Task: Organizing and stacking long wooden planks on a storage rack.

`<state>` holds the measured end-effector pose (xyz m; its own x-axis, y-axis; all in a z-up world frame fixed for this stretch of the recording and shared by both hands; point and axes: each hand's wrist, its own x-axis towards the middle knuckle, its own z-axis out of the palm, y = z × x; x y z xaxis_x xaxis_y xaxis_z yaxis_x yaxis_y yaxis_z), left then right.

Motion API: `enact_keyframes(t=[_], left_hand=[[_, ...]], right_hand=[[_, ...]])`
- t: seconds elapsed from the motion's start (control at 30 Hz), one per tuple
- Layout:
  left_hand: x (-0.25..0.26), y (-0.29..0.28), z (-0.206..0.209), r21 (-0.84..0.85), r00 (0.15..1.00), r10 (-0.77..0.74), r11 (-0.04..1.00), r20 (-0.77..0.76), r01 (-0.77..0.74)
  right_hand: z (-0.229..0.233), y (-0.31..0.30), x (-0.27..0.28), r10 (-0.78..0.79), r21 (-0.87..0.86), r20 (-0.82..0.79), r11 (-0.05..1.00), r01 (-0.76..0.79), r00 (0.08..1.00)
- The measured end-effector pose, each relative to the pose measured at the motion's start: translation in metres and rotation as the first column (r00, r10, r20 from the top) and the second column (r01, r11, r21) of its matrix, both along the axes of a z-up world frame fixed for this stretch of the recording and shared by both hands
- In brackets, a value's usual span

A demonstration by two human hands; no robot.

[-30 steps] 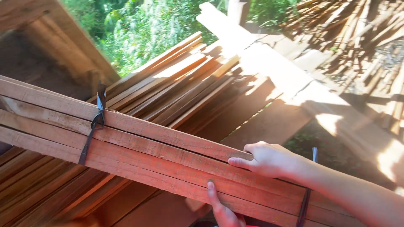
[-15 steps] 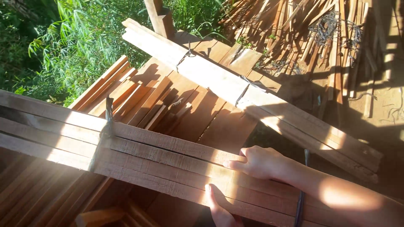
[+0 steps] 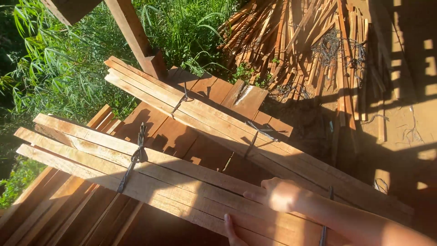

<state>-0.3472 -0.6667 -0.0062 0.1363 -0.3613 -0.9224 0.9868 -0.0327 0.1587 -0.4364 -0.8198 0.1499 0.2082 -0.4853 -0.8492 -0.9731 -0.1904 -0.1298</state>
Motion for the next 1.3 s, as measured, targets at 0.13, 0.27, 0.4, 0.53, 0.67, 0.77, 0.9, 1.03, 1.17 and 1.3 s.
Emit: enact_keyframes(t=[0.13,0.27,0.4,0.53,0.67,0.77,0.9,1.03,1.17,1.3], left_hand=[[0.000,-0.031,0.031,0.060,0.999,-0.032,0.998,0.023,0.031],[-0.001,-0.065,0.038,-0.051,1.000,0.019,0.999,0.025,-0.017],[0.008,-0.088,0.033,-0.044,0.998,-0.038,0.998,0.055,0.041],[0.022,-0.139,0.051,-0.111,1.000,0.022,0.994,0.008,-0.021],[0.036,-0.176,0.048,-0.004,0.999,0.010,1.000,0.044,-0.010],[0.048,-0.208,0.026,-0.080,0.997,0.047,0.996,0.061,-0.042],[0.070,-0.251,0.008,-0.049,0.969,-0.050,0.997,0.243,0.064],[0.090,-0.286,-0.011,-0.110,0.951,-0.029,0.992,0.309,0.066],[0.116,-0.319,-0.016,0.059,0.958,-0.120,0.992,0.261,0.109],[0.137,-0.341,-0.036,0.022,0.958,-0.116,0.993,0.262,0.114]], right_hand=[[-0.003,-0.029,0.005,-0.083,0.007,-0.010,0.996,0.083,0.996],[-0.028,-0.057,0.000,-0.044,0.004,-0.017,0.999,0.044,0.999],[-0.051,-0.090,-0.004,-0.118,-0.026,0.169,0.992,0.124,0.978],[-0.089,-0.128,-0.003,-0.121,-0.104,0.350,0.981,0.167,0.929],[-0.095,-0.163,0.019,-0.046,-0.002,0.214,0.999,0.047,0.976],[-0.127,-0.196,0.029,-0.004,-0.071,0.252,0.997,0.022,0.968],[-0.140,-0.237,0.051,0.005,-0.112,0.239,0.993,0.023,0.971],[-0.157,-0.272,0.076,-0.010,-0.098,0.224,0.995,0.032,0.975],[-0.195,-0.304,0.096,-0.005,-0.123,0.257,0.992,0.038,0.966],[-0.178,-0.325,0.127,-0.051,-0.046,0.175,0.997,0.060,0.983]])
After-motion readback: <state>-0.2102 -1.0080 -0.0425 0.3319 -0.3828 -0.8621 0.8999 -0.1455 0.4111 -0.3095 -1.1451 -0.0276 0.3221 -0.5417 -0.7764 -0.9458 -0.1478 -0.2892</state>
